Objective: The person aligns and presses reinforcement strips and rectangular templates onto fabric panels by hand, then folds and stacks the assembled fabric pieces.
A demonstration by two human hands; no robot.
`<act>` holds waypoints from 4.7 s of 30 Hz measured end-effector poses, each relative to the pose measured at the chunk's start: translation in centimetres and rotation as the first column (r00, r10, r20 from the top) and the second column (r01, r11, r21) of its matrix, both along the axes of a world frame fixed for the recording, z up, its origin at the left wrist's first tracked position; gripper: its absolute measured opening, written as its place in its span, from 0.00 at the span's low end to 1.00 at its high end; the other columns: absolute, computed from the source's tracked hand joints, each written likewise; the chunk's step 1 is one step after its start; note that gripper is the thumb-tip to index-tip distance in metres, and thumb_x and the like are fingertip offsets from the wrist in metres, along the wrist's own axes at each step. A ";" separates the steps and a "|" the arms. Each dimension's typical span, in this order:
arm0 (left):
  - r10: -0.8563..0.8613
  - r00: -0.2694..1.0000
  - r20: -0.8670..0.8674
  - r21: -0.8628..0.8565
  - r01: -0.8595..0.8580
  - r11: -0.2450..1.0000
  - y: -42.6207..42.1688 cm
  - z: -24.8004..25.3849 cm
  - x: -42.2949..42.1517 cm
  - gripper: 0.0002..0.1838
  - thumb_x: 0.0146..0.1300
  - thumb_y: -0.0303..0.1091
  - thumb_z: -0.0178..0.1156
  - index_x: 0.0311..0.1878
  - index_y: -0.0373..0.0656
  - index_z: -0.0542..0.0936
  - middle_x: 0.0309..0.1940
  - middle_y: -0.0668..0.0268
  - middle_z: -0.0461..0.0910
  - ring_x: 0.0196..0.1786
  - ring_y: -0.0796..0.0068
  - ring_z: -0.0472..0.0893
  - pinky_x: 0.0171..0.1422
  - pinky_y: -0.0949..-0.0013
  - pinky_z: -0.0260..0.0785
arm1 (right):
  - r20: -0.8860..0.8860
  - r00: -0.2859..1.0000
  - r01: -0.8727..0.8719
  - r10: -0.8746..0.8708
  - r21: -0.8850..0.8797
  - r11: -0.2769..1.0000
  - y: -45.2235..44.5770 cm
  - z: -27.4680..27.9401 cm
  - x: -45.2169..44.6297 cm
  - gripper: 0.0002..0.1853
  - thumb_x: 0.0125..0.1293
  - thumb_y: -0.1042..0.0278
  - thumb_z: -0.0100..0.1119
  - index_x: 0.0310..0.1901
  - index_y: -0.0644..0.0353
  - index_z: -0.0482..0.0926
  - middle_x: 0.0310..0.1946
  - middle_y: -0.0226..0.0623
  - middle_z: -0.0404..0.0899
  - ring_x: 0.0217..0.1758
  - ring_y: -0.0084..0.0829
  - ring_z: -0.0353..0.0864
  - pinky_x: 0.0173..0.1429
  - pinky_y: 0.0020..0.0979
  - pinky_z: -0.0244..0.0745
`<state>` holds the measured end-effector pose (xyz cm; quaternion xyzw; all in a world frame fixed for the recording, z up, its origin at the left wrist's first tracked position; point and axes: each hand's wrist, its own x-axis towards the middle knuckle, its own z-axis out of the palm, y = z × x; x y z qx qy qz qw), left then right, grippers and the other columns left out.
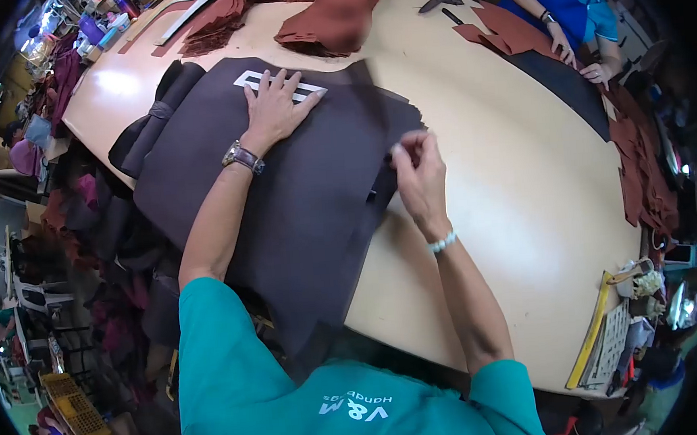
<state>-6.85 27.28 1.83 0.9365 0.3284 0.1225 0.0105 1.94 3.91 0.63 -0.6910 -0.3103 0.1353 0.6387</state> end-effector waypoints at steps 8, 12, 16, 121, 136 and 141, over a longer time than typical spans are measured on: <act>0.017 0.998 0.057 0.005 -0.017 1.000 -0.6 -0.8 -0.2 0.36 0.61 0.64 0.46 0.64 0.49 0.67 0.66 0.56 0.61 0.71 0.51 0.54 0.68 0.34 0.39 | 0.707 0.699 0.020 0.110 -0.172 0.985 -1.4 -0.5 -2.8 0.09 0.43 0.71 0.63 0.27 0.63 0.76 0.35 0.37 0.72 0.39 0.38 0.72 0.39 0.37 0.68; 0.027 0.996 0.081 0.017 -0.028 0.999 -0.9 -1.1 -0.5 0.35 0.61 0.63 0.46 0.64 0.49 0.67 0.67 0.56 0.60 0.71 0.50 0.53 0.68 0.34 0.39 | 0.705 0.703 0.022 0.090 -0.149 0.989 -1.8 -0.6 -2.7 0.05 0.46 0.72 0.63 0.25 0.60 0.78 0.32 0.33 0.73 0.37 0.35 0.72 0.37 0.36 0.65; 0.014 0.996 0.083 0.035 -0.017 0.999 -1.0 -1.3 -0.9 0.36 0.61 0.63 0.46 0.65 0.49 0.66 0.67 0.55 0.59 0.71 0.49 0.53 0.67 0.33 0.40 | 0.589 0.808 0.070 -0.020 -0.062 0.996 -5.8 -0.9 -1.7 0.03 0.52 0.75 0.62 0.30 0.61 0.80 0.32 0.35 0.78 0.34 0.35 0.77 0.38 0.32 0.69; -0.110 0.809 0.577 -0.796 0.587 0.148 -41.9 -1.1 -0.7 0.21 0.63 0.23 0.51 0.61 0.32 0.66 0.57 0.57 0.71 0.56 0.64 0.73 0.63 0.65 0.63 | 0.663 0.626 0.576 -0.411 -0.037 0.817 -33.4 6.5 -0.2 0.15 0.58 0.63 0.61 0.45 0.59 0.80 0.52 0.50 0.74 0.60 0.47 0.68 0.62 0.41 0.64; -0.030 0.875 0.483 -0.876 0.482 -0.024 -27.1 -0.9 12.4 0.22 0.54 0.33 0.66 0.49 0.30 0.73 0.42 0.56 0.78 0.44 0.68 0.78 0.50 0.70 0.72 | 0.625 0.707 0.689 -0.330 -0.505 0.519 -41.6 -1.9 1.8 0.19 0.56 0.62 0.62 0.46 0.64 0.76 0.37 0.48 0.79 0.43 0.44 0.78 0.48 0.38 0.70; -0.229 0.809 0.541 -0.818 0.569 0.079 -25.8 2.6 19.6 0.19 0.58 0.30 0.62 0.51 0.31 0.73 0.42 0.61 0.78 0.42 0.74 0.78 0.50 0.74 0.73 | 0.635 0.738 0.647 -0.227 -0.571 0.506 -42.8 3.5 10.3 0.15 0.56 0.62 0.62 0.39 0.64 0.75 0.29 0.51 0.78 0.35 0.48 0.79 0.41 0.41 0.72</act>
